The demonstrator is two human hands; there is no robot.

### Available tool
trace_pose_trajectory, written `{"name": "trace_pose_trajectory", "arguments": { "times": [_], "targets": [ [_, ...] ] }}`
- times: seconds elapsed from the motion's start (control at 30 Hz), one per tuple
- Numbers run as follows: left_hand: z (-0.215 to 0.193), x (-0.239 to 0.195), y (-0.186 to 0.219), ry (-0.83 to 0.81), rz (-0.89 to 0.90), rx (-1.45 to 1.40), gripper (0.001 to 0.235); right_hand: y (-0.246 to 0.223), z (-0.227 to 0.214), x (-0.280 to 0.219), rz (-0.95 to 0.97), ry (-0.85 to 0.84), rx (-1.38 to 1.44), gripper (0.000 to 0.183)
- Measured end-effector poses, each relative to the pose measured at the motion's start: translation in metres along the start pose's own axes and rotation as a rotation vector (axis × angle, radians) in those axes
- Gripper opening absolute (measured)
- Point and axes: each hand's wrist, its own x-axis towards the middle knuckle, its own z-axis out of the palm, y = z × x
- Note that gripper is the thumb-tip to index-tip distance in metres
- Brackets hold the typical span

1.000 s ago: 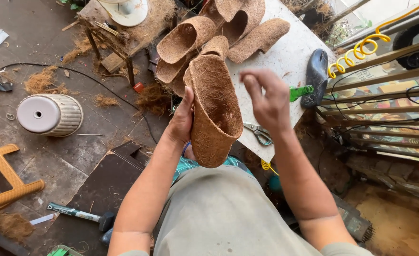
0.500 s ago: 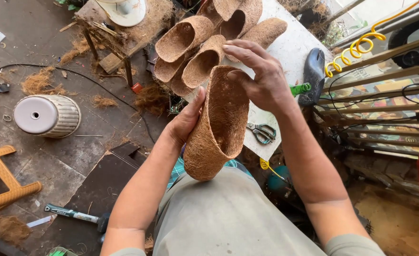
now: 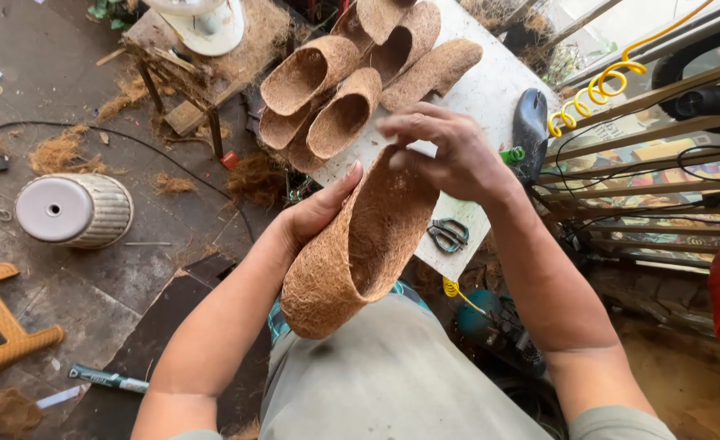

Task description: The person uses a green glass bottle to press and shape the interior of a coconut-fiber slipper, repeatedly rolling the bottle along the insole and toe area. They inspect the slipper by hand, then set it aside and pick up another slipper to continue shaping. The workspace contains multiple unfinished slippers, scissors, and a rubber mallet.

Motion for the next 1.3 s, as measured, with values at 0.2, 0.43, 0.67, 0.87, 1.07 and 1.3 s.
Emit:
{"name": "trace_pose_trajectory", "arguments": {
  "times": [0.2,0.43,0.67,0.87,1.07,1.3],
  "targets": [
    [0.008,-0.005,-0.006,-0.006,0.001,0.064,0.06,0.006,0.003,-0.005,0.017,-0.006,-0.017,0.006],
    [-0.009,0.013,-0.008,0.11,0.173,-0.222,0.077,0.018,0.012,-0.037,0.371,0.229,0.296,0.046],
    [-0.054,0.048,-0.005,0.46,0.786,-0.213,0.083,0.022,0.083,-0.086,0.559,0.095,0.631,0.078],
    [-0.019,0.041,-0.001,0.695,0.96,-0.428,0.085,0.068,0.119,-0.118,0.796,0.311,0.9,0.083],
    [-0.08,0.016,-0.015,0.327,0.747,-0.364,0.094,0.078,0.077,-0.116,0.74,0.576,0.965,0.077],
    [-0.117,-0.001,-0.059,0.469,0.53,0.333,0.047,0.136,0.049,-0.134,0.682,0.764,0.969,0.061]
  ]
}}
